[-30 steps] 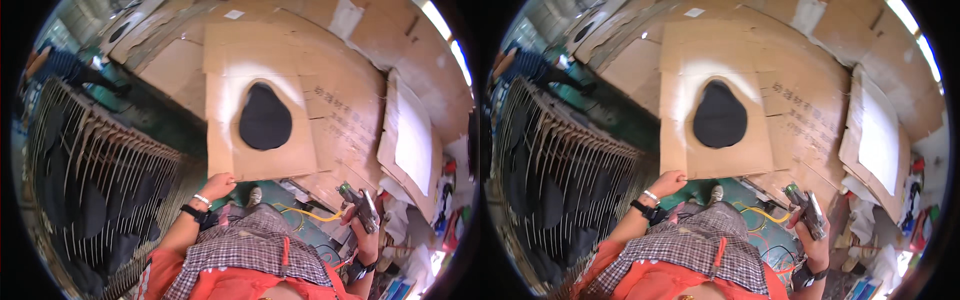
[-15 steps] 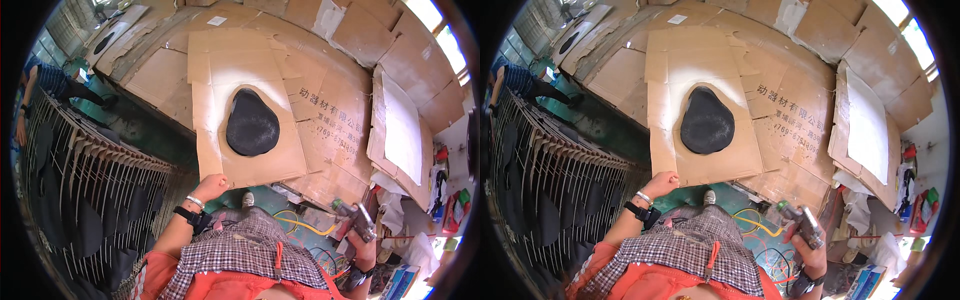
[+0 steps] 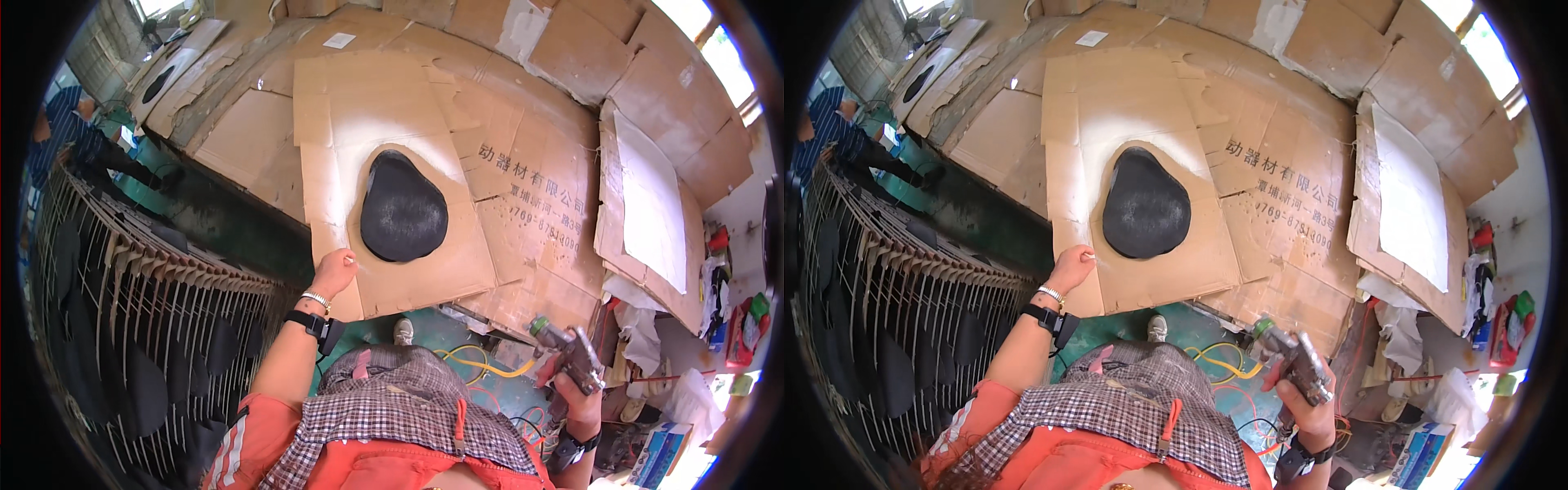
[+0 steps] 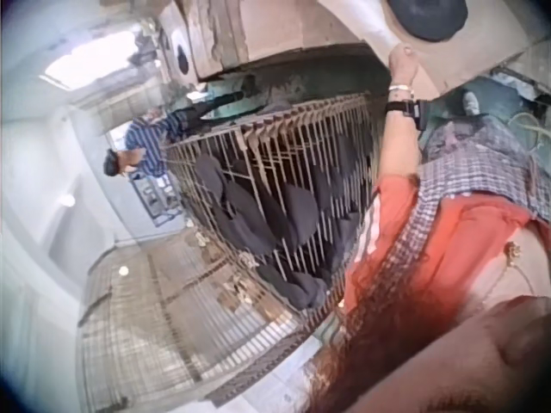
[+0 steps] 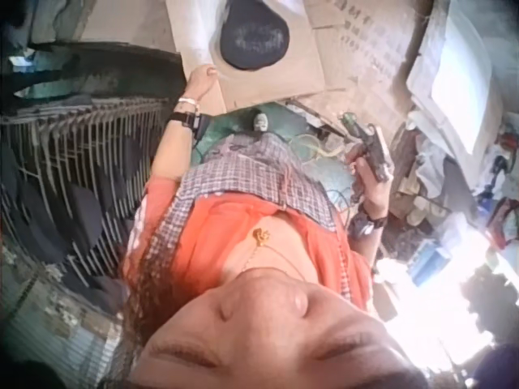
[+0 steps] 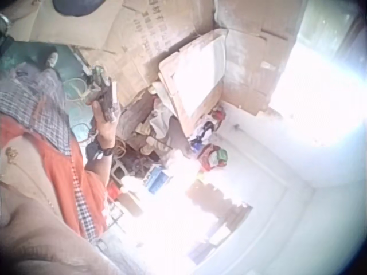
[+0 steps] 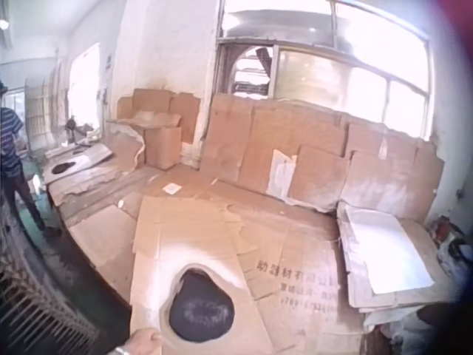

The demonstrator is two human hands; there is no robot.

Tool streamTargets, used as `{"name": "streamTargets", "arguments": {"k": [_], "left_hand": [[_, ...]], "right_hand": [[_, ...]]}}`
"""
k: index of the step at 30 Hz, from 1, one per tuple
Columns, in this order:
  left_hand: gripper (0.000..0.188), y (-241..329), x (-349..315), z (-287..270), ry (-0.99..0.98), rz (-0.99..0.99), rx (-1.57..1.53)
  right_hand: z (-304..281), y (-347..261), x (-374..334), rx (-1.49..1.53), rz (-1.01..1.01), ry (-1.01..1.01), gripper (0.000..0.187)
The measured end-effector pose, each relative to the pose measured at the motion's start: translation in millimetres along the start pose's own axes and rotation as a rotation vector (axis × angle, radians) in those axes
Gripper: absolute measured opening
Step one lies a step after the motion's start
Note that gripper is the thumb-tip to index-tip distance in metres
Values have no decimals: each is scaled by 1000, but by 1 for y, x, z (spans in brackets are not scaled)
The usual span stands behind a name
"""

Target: The person repeatedly picks up black shoe insoles from a wire rack, sprays them with a handheld spray gun, and places them on a cardboard sheet. The person flips the insoles to spray both sides and continues the process for multiple units.

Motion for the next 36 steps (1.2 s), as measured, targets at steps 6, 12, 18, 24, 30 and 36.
{"name": "streamTargets", "arguments": {"k": [6,12,18,24,30,36], "left_hand": [[25,-7,53,7,191,-58,133],[32,13,74,29,233,-210,182],[24,25,74,32,285,-285,235],[14,34,78,34,419,-202,59],[25,-25,92,61,440,-480,-724],[28,-28,85,65,453,-573,-939]], "right_hand": [[-8,0,4,-5,59,-104,69],[2,2,33,83,-65,1,63],[-7,7,36,33,-5,-96,66],[-39,10,37,70,24,17,69],[-40,5,49,122,16,-90,69],[-68,19,53,75,15,-11,68]]}}
Point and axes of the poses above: each hand's wrist, its own x-axis towards the middle knuckle, its own z-axis out of the palm, y = z × x, the point moved 6 cm from there along x, towards the middle knuckle, and after that the axes turned 4 degrees about -x, right-handed, at the moved point
